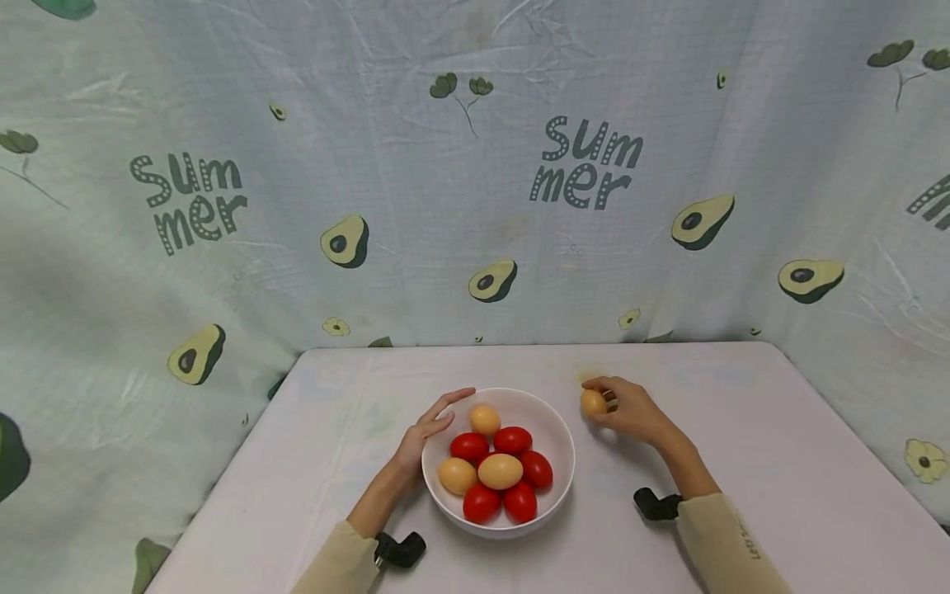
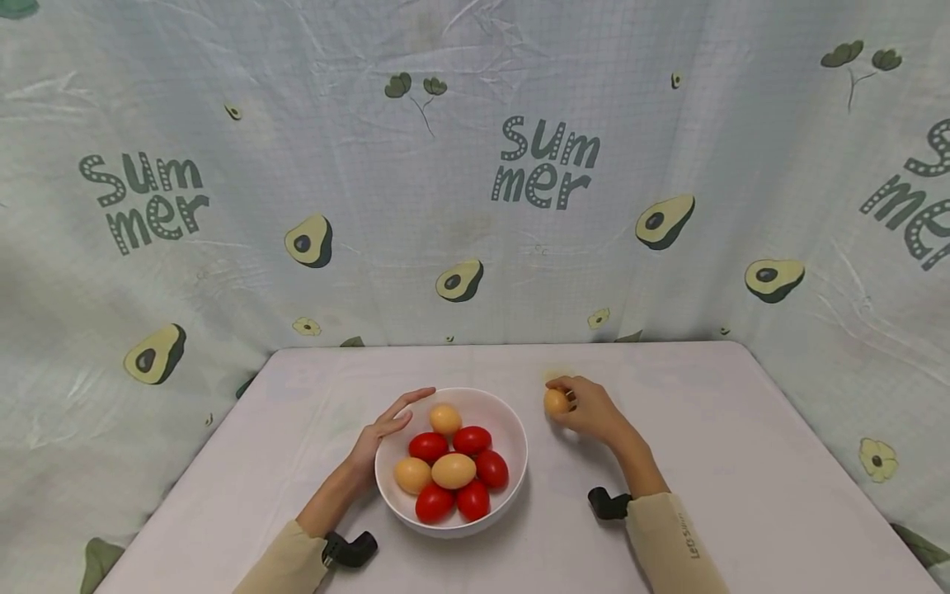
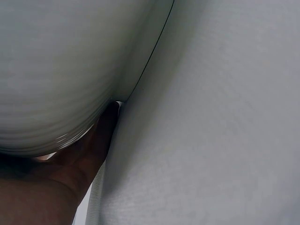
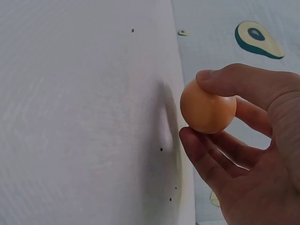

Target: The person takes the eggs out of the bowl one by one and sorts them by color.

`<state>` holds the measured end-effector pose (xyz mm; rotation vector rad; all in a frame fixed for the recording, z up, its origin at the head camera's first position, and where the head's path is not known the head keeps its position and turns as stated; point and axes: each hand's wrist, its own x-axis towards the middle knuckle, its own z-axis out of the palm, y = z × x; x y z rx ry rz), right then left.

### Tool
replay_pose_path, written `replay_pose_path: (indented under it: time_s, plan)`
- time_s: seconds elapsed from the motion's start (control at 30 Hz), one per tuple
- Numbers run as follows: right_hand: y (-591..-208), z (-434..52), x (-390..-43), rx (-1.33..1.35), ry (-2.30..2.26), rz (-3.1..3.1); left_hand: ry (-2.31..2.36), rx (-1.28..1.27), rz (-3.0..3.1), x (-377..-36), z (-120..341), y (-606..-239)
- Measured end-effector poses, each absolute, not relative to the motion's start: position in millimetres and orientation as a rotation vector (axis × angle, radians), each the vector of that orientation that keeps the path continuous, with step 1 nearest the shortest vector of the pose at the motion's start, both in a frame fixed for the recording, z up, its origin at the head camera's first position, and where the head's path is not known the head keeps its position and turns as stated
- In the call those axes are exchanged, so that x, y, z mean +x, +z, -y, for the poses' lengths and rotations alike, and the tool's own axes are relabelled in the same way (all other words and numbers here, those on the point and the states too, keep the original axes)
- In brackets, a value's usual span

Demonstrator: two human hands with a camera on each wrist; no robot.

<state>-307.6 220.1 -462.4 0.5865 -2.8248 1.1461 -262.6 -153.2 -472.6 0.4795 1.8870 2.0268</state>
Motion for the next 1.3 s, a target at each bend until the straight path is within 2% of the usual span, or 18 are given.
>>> replay_pose_path:
  time_s: [0.73,1.03,1.3]
  plan:
    - [-461.3,-225.6,-306.3,0.565,1.15,2.947,2.007,0.487,-1.882,-263.5,150.7,-473.6]
    - [-431.8,-220.2,-298.6,0.655,1.077,2.863,2.011,0.476,-1.892,-263.0,151.9,-472.6]
    - [-391.4,-183.0,-273.4,0.782,1.039,2.71,2.033,0.48,-1.886,-264.3,154.1,-473.4]
